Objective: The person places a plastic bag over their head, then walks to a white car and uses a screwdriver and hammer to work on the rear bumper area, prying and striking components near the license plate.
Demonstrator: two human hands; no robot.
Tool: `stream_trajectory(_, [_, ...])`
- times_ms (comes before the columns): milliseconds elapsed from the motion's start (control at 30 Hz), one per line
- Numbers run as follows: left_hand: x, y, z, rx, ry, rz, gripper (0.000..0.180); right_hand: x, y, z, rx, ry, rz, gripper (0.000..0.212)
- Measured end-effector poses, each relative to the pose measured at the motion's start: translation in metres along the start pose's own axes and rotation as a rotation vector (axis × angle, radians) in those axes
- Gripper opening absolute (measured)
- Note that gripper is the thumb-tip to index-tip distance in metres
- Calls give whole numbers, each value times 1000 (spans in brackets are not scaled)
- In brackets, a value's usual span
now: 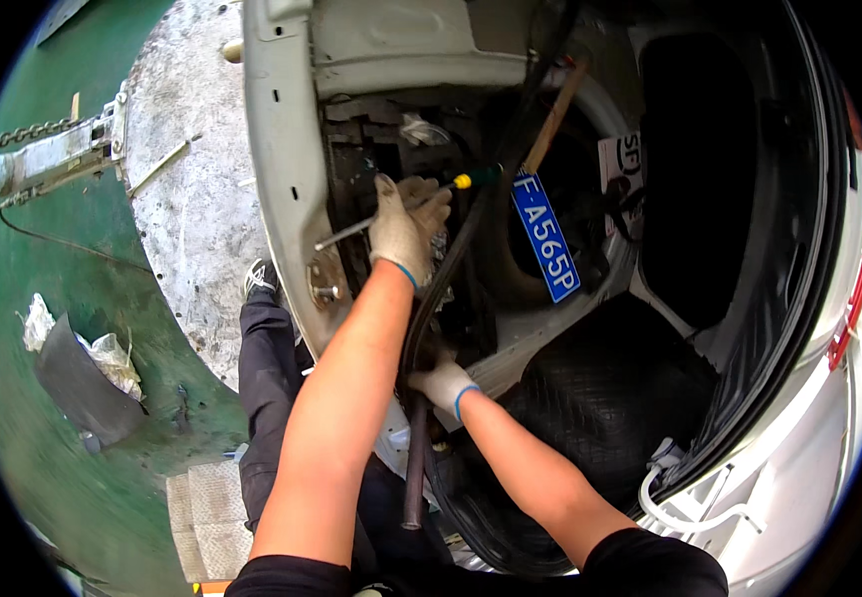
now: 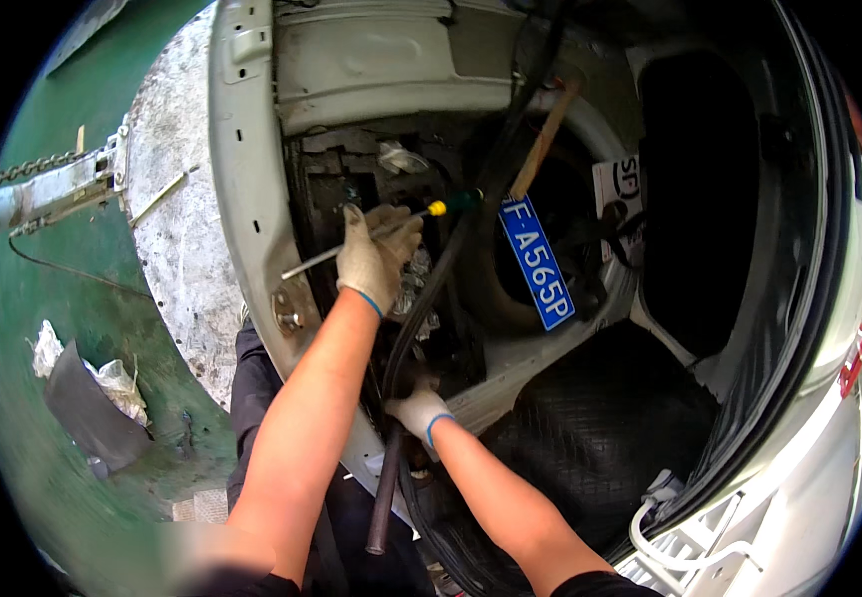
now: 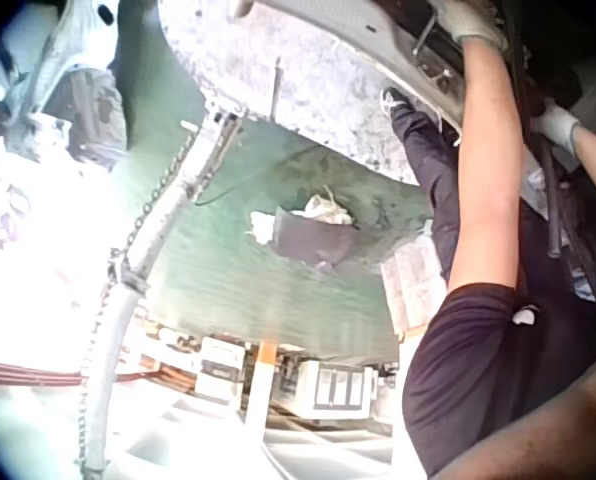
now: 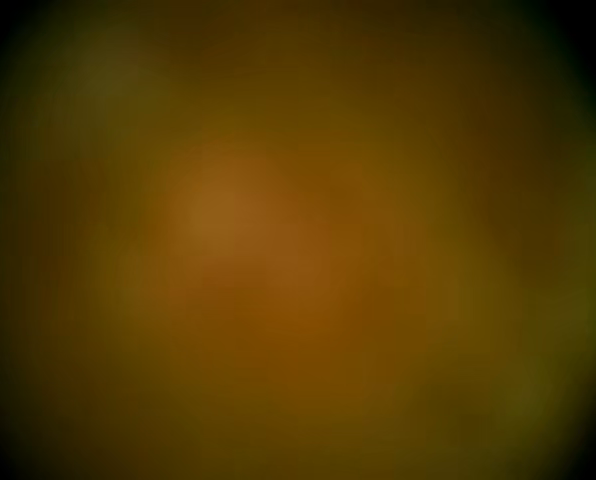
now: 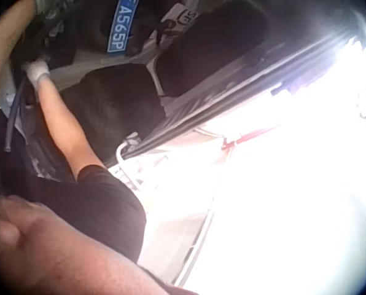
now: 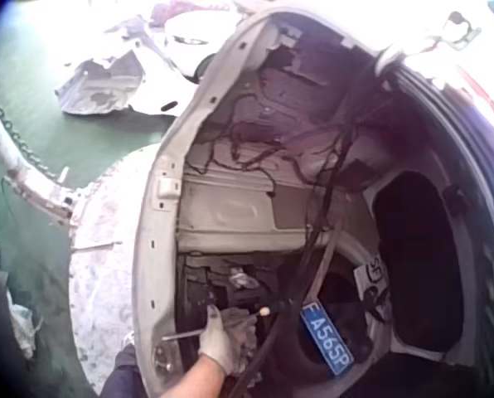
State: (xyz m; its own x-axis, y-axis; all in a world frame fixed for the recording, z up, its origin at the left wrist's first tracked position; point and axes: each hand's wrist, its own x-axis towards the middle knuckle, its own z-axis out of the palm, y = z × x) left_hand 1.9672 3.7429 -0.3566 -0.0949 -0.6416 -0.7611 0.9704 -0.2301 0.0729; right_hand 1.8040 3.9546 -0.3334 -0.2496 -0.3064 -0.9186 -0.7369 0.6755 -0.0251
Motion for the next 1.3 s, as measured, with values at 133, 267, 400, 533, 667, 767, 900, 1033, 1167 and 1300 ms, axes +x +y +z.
stream_trajectory(133, [-3,3,-3,15,-36,23,77,-39,-18,-16,670,-166,162,62])
stream_trajectory(267, [2,2,6,-2,-43,17,78,-35,21,-37,872,-329,305,31])
stream_trajectory(400, [1,2,1,-34,20,-12,75,-47,26,-78,615,-352,229,34])
stream_trajectory(533, [3,3,0,-43,55,-36,72,-76,2,-115,-196,142,-147,59])
stream_trajectory(667, [6,-5,2,-97,43,-95,70,-91,-24,-185,-437,416,-135,64])
stream_trajectory(767, [20,-16,5,-209,17,-125,69,-61,-75,-249,-184,272,198,52])
stream_trajectory(900, [38,-29,14,-336,26,-85,59,9,-128,-334,-487,292,63,43])
stream_trajectory(1033, [43,-31,13,-336,119,-125,62,45,-207,-340,-701,270,65,46])
stream_trajectory(1167, [47,-43,17,-350,164,-206,68,38,-242,-334,-707,137,96,45])
stream_trajectory(1300, [56,-49,10,-302,134,-162,64,36,-260,-333,-764,166,51,38])
